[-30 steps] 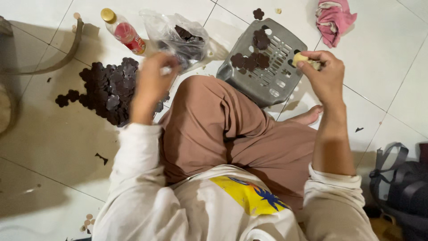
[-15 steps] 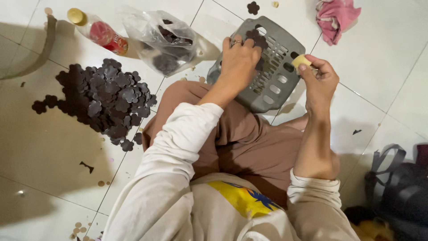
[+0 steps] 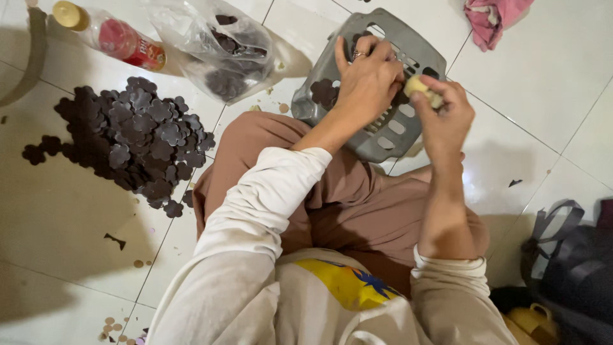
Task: The person sits on the floor and rubs a small eraser block over dark flower-shaped shoe components resting on a slotted plastic basket, working the pieces one at a time and moving finished pieces aside. A plastic bag of additional components sits nearby.
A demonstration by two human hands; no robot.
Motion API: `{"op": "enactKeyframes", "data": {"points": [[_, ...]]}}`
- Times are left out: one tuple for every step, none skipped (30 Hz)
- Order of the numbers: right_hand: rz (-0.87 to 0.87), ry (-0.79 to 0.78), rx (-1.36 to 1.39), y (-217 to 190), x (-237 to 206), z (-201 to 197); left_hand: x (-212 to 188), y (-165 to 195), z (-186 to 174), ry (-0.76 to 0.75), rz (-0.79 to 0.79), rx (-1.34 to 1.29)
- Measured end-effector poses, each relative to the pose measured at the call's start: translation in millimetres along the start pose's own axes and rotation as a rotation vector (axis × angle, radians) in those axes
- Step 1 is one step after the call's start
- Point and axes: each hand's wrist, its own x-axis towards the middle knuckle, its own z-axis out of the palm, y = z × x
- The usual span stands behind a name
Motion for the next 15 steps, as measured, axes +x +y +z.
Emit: {"op": "enactKeyframes", "data": {"points": [[-0.079,0.007,-0.109,-0.7,0.4,4.7,-0.6,-2.8,1.7,0.007,-0.007,-0.003],[-0.160,0.014,-0.217,-1.6,1.6,9.0,-0.6,-5.1,3.0,0.014,-0.013,-0.006],[-0.241,0.020,-0.325,-2.7,2.3,11.8,-0.6,-6.6,3.9,0.022,-0.019,-0.009],[-0.227,-0.006,-0.363,-4.4,2.6,13.6,-0.5,-7.6,4.1,0.036,-0.012,-0.004],[-0.215,-0.030,-0.402,-6.2,2.3,14.4,-0.3,-7.9,4.2,0.052,-0.003,0.000],[-0.206,-0.051,-0.442,-8.4,1.8,14.0,0.2,-8.0,4.0,0.070,0.008,0.004],[-0.195,-0.079,-0.465,-10.6,0.8,12.3,0.6,-7.9,3.6,0.061,0.006,-0.004],[-0.184,-0.107,-0.488,-13.1,-1.4,9.1,0.8,-7.5,3.2,0.053,0.003,-0.011],[-0.173,-0.140,-0.510,-15.5,-3.5,6.1,0.9,-7.5,2.6,0.045,-0.003,-0.017],[-0.137,-0.184,-0.466,-17.4,-4.3,1.1,0.9,-7.4,2.2,0.040,-0.009,-0.022],[-0.099,-0.224,-0.422,-19.0,-4.6,-4.9,0.5,-7.7,1.8,0.035,-0.012,-0.028],[-0.063,-0.264,-0.380,-19.8,-3.3,-9.0,0.7,-8.1,1.8,0.031,-0.015,-0.034],[-0.019,-0.201,-0.339,-19.8,-2.1,-11.0,0.2,-8.5,1.8,0.040,-0.014,-0.036],[0.026,-0.136,-0.300,-19.0,0.3,-11.5,0.1,-9.1,2.1,0.048,-0.013,-0.039],[0.068,-0.072,-0.260,-17.7,2.2,-10.3,-0.3,-9.6,2.7,0.058,-0.011,-0.041]]}}
